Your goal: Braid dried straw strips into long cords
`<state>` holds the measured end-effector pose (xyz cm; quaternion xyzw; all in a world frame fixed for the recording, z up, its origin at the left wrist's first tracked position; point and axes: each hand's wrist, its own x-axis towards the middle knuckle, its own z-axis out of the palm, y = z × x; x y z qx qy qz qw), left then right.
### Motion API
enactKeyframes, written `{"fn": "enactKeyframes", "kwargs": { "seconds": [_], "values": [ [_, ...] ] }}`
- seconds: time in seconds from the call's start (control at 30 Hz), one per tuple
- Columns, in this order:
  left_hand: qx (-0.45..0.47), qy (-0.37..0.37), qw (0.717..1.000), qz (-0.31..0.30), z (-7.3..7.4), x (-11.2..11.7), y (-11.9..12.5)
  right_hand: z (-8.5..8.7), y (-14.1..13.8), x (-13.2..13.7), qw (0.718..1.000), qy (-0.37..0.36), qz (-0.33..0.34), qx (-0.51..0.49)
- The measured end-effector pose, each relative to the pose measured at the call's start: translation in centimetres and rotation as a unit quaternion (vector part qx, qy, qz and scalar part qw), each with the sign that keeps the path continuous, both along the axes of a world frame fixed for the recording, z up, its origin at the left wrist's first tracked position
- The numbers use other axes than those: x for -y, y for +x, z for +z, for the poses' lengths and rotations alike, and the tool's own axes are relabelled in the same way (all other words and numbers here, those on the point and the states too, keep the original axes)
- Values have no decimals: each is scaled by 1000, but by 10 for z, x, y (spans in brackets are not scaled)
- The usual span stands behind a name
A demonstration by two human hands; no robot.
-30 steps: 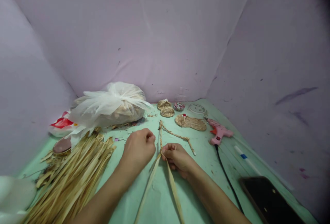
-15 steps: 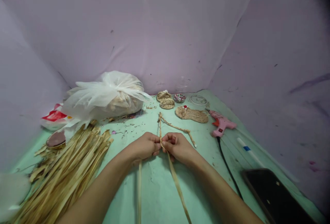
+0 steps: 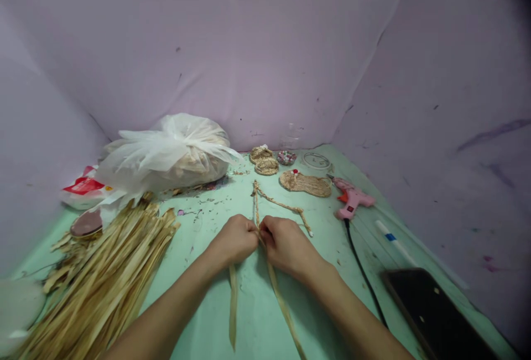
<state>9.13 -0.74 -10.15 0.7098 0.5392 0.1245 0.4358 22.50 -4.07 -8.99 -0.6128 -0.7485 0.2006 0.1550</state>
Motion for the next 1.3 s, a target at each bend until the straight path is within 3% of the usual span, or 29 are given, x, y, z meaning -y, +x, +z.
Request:
{"fn": "enactKeyframes", "kwargs": {
  "seconds": [0.23,0.37,0.57,0.87,1.0,1.1,1.17,1.3],
  "values": [
    [28,-4,1000,9,-3,4,6,11,-5,4,993,-52,-89,61],
    [106,-100,987,68,6,8,7,18,-16,13,989,-33,-117,90],
    [180,-274,934,141,14,8,4,25,-37,31,987,-11,-97,127],
    [236,-207,941,124,4,18,2,31,-43,39,989,-68,-43,128],
    [227,-200,947,109,7,18,-1,39,-16,27,997,-58,-35,29],
    [216,-202,951,84,11,17,-5,33,5,9,982,-43,-111,-144],
    [215,-201,953,76,13,16,-7,23,7,-1,952,-89,-149,-251],
    [222,-200,952,67,14,16,-8,5,-12,-4,848,-285,-121,-431]
  ]
}}
